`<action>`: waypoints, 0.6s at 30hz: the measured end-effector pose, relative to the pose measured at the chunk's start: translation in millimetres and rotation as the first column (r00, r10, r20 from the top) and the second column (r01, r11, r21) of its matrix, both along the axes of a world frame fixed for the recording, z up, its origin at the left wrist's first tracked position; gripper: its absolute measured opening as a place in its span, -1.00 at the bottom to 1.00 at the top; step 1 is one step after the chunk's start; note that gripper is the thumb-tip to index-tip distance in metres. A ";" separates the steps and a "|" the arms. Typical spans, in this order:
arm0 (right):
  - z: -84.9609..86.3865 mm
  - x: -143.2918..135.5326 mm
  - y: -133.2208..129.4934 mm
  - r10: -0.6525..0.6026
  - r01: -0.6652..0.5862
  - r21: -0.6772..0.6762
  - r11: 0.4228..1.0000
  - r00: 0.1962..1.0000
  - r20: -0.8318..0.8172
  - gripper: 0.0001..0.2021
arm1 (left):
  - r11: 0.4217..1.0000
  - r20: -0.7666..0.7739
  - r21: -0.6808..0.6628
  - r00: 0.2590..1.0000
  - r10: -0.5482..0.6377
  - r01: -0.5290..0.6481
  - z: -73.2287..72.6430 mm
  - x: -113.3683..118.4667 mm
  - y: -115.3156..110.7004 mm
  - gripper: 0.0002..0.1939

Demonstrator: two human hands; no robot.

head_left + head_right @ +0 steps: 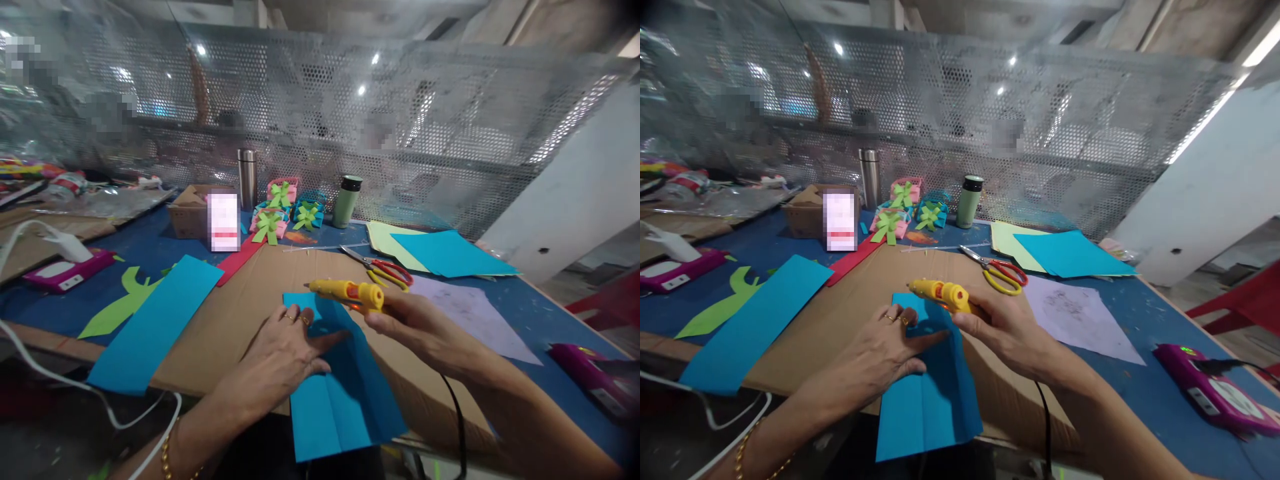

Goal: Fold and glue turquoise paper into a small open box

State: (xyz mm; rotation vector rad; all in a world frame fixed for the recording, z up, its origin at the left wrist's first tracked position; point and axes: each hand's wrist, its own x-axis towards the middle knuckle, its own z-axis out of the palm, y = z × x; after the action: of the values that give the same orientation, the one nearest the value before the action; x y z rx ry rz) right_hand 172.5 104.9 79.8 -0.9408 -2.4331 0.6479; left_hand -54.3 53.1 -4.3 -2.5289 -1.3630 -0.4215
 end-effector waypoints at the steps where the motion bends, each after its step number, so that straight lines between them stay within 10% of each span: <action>1: -1.3 -2.1 2.6 -0.002 0.002 0.000 1.000 1.000 0.018 -0.63 | 1.000 -0.022 -0.006 1.000 0.007 -0.007 1.6 2.0 0.3 -0.39; 18: -14.2 -1.6 31.3 -0.101 0.085 0.062 0.994 0.943 0.317 -0.58 | 0.999 0.067 -0.043 0.998 0.016 -0.013 -2.3 5.3 -0.8 -0.59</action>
State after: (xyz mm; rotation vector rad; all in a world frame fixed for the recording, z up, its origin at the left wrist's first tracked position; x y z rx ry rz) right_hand 171.0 136.2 65.6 -1.2144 -2.6491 0.4277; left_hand -49.1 52.2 -6.6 -2.5594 -1.4279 -0.4834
